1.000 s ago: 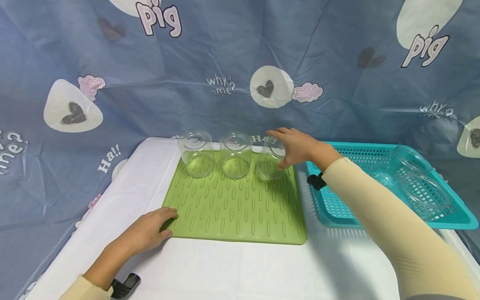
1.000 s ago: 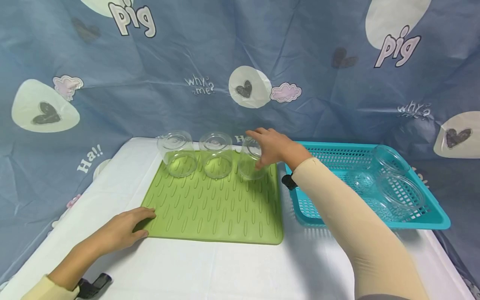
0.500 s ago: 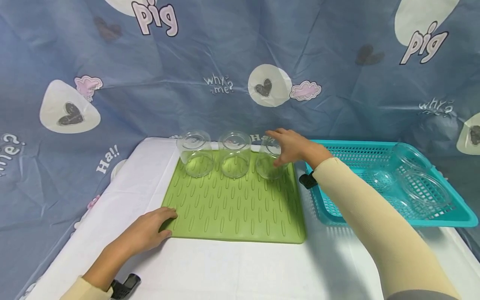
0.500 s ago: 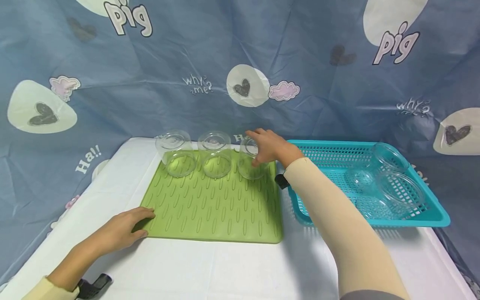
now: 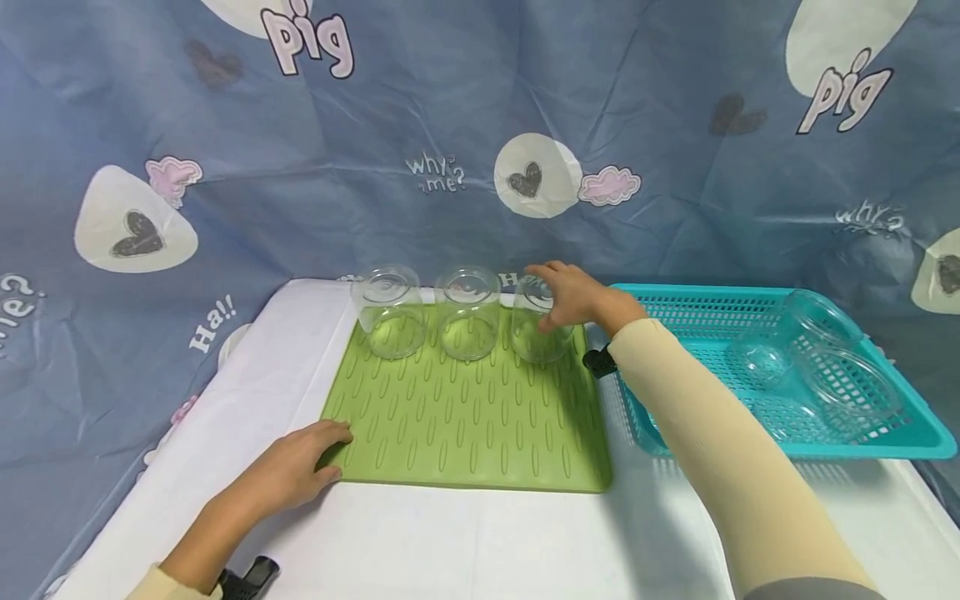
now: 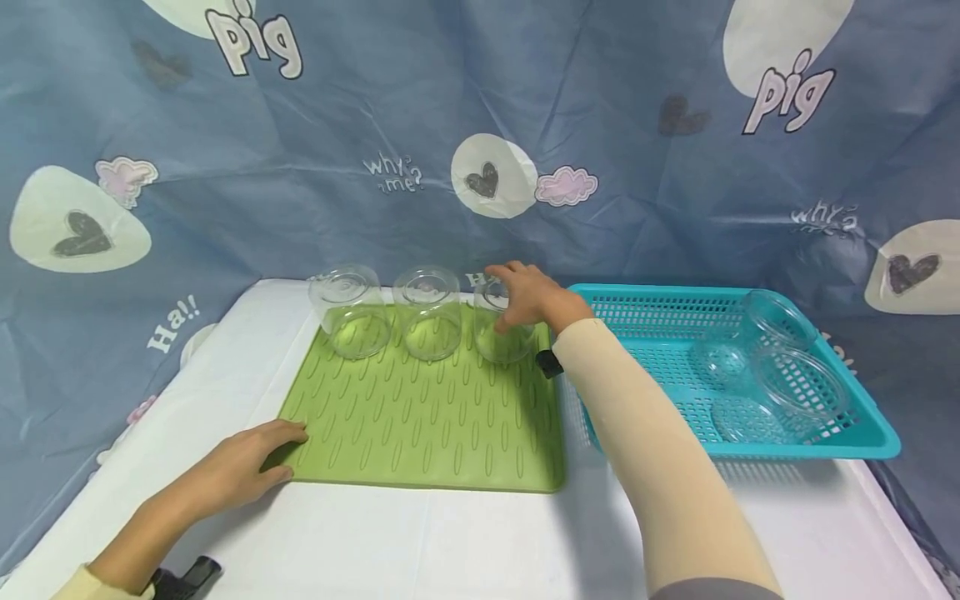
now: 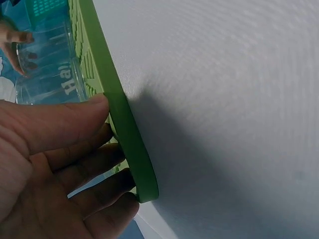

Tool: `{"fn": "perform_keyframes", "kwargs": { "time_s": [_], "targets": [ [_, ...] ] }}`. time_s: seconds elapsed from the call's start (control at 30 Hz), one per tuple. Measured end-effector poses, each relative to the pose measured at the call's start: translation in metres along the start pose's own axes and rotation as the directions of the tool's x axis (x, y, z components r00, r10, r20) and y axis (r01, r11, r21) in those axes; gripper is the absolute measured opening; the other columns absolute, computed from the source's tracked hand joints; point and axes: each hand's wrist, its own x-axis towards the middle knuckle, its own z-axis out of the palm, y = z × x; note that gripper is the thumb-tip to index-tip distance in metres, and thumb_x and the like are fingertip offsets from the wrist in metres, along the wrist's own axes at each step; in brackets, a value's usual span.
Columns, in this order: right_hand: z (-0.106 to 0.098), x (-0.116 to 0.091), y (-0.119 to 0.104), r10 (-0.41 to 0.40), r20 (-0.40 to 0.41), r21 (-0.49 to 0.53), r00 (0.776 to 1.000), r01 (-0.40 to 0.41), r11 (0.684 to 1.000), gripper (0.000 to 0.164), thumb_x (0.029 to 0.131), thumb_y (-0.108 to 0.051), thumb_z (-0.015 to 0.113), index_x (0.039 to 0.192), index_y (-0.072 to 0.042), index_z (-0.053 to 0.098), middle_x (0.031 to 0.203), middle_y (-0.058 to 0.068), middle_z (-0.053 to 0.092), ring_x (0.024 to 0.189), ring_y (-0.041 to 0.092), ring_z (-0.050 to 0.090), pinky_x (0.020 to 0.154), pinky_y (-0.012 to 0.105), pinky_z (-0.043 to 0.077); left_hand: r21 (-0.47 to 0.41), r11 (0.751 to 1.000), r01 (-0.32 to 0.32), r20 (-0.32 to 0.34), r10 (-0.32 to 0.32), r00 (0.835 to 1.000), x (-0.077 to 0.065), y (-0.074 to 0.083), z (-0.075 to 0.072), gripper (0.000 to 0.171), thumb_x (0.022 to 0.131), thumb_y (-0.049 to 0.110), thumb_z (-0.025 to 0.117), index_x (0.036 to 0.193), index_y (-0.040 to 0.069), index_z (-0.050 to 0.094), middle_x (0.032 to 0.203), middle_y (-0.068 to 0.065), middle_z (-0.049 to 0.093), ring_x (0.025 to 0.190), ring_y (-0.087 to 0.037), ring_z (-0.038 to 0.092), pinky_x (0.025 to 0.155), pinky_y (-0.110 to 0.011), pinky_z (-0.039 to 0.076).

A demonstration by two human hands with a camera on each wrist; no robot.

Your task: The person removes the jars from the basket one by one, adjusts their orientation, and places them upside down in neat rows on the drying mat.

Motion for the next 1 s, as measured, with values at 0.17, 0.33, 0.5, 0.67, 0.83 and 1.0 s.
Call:
{"fn": "perform_keyframes", "kwargs": {
  "time_s": [0.17,0.33,0.5,0.67,0.83,1.0],
  "targets": [
    [0.007,0.0,-0.002,0.017,-0.004,0.027,1.0,-0.017,0.999,0.097,0.085,-0.028,0.076,0.16,-0.023,0.013,0.165,0.014,0.012,0.151,0.043,0.014,0.115,0.066,0.033,-0.006,1.0,0.001,-0.001,-0.001,1.0,-0.003,-0.002,-0.001,0.044,0.083,0.009,0.076,0.125,0.001,0.064,0.135,-0.022,0.06,0.124,-0.046,0.056,0.103,-0.061,0.048],
    [0.008,0.001,-0.003,0.031,-0.009,0.007,0.999,-0.031,0.999,0.1,0.085,-0.03,0.077,0.16,-0.024,0.011,0.165,0.013,0.01,0.151,0.042,0.012,0.116,0.067,0.031,-0.01,1.0,0.011,0.002,-0.011,1.0,-0.002,-0.001,-0.001,0.045,0.084,0.009,0.075,0.127,0.001,0.063,0.136,-0.023,0.059,0.125,-0.047,0.055,0.104,-0.061,0.047],
    [0.009,0.001,-0.001,0.031,-0.027,-0.02,0.999,-0.032,0.999,0.102,0.083,-0.034,0.078,0.16,-0.025,0.012,0.167,0.011,0.011,0.152,0.042,0.013,0.118,0.069,0.026,-0.015,1.0,0.005,0.001,-0.005,1.0,-0.002,-0.001,-0.002,0.045,0.084,0.008,0.075,0.127,0.0,0.063,0.136,-0.023,0.059,0.126,-0.047,0.055,0.104,-0.061,0.047],
    [0.006,-0.001,0.0,0.019,-0.049,-0.058,0.999,-0.021,0.998,0.107,0.079,-0.038,0.081,0.161,-0.024,0.013,0.168,0.012,0.008,0.154,0.041,0.01,0.119,0.074,0.015,-0.021,1.0,0.004,-0.002,-0.004,1.0,-0.002,0.0,-0.002,0.045,0.084,0.008,0.074,0.127,-0.001,0.062,0.137,-0.024,0.059,0.126,-0.047,0.055,0.105,-0.061,0.047],
    [-0.004,-0.016,0.0,-0.023,-0.082,-0.071,0.996,0.017,0.997,0.113,0.077,-0.045,0.082,0.161,-0.021,0.011,0.168,0.014,0.006,0.154,0.042,0.006,0.119,0.074,0.016,-0.026,1.0,0.002,0.002,-0.001,1.0,-0.002,0.001,-0.001,0.046,0.085,0.01,0.074,0.128,-0.001,0.062,0.138,-0.024,0.058,0.127,-0.047,0.054,0.105,-0.061,0.046],
    [-0.017,-0.043,0.003,-0.07,-0.124,-0.112,0.99,0.056,0.992,0.111,0.078,-0.044,0.081,0.161,-0.02,0.012,0.168,0.015,0.007,0.154,0.042,0.007,0.116,0.072,0.021,-0.014,1.0,0.007,0.007,-0.007,1.0,-0.002,0.001,-0.002,0.046,0.085,0.01,0.074,0.128,0.0,0.062,0.137,-0.023,0.058,0.127,-0.047,0.054,0.105,-0.061,0.047]
  ]
}}
